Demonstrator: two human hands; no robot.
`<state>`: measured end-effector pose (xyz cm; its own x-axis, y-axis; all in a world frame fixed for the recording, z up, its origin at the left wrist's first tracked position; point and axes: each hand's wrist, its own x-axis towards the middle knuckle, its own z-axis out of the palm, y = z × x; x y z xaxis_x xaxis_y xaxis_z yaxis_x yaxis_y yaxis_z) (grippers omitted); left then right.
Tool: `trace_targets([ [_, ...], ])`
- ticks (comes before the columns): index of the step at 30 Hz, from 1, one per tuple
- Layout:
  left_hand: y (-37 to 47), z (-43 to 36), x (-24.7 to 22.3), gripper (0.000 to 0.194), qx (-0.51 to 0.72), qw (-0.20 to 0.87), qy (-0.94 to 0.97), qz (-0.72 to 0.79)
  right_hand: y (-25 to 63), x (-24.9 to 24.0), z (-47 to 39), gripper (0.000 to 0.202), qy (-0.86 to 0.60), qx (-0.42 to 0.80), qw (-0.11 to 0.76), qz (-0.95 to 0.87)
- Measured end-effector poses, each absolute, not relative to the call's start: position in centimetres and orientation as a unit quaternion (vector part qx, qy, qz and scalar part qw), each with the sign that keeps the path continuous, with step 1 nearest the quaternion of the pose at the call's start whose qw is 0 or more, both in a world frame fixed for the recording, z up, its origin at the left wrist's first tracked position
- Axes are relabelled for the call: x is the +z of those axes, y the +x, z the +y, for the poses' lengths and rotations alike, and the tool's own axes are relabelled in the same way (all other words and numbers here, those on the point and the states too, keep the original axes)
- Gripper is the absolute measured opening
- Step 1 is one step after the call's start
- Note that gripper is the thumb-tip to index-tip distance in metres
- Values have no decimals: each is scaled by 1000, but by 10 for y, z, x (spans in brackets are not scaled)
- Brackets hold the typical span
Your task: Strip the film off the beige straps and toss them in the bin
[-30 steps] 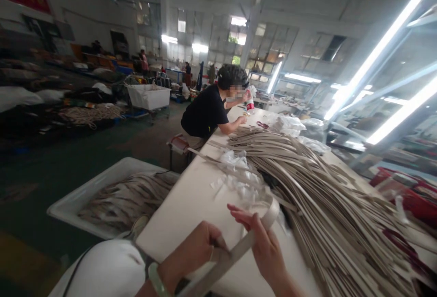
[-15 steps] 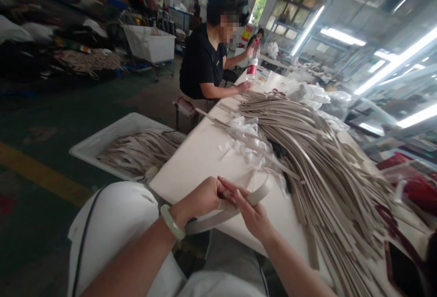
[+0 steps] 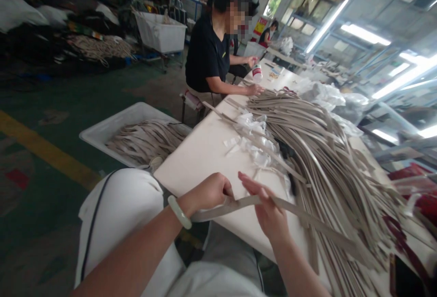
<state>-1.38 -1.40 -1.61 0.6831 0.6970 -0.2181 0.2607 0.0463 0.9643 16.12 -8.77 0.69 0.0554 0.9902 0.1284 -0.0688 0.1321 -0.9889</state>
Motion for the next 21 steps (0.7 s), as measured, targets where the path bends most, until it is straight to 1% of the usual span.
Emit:
trace_targets([
  [2, -14, -14, -18, 19, 159, 609, 674, 387, 169, 21, -84, 26, -438, 413, 639, -479],
  [4, -14, -14, -18, 20, 154, 604, 674, 395, 176, 33, -81, 35, -428, 366, 678, -471],
  [5, -14, -14, -18, 21, 155, 611, 671, 390, 177, 35, -80, 41, -427, 367, 678, -473],
  [7, -13, -14, -17, 24, 165, 635, 660, 365, 172, 31, -81, 49, -423, 415, 653, -471],
  [9, -11, -14, -15, 23, 187, 662, 650, 324, 160, 16, -84, 50, -426, 487, 613, -454],
  [11, -9, -15, -14, 24, 216, 691, 635, 269, 144, -3, -90, 50, -442, 526, 575, -443],
  [14, -5, -15, -15, 30, 243, 724, 605, 225, 125, -23, -94, 44, -470, 501, 552, -473],
  [16, -5, -12, -17, 31, 251, 730, 592, 230, 120, -25, -91, 42, -479, 464, 558, -494],
  [18, -7, -9, -20, 33, 252, 737, 586, 223, 129, -15, -80, 41, -481, 436, 588, -483],
  [19, -10, -8, -22, 35, 237, 737, 594, 220, 140, -6, -72, 43, -479, 422, 613, -466],
  [21, -15, -6, -26, 39, 157, 724, 637, 213, 174, 21, -54, 49, -464, 366, 678, -437],
])
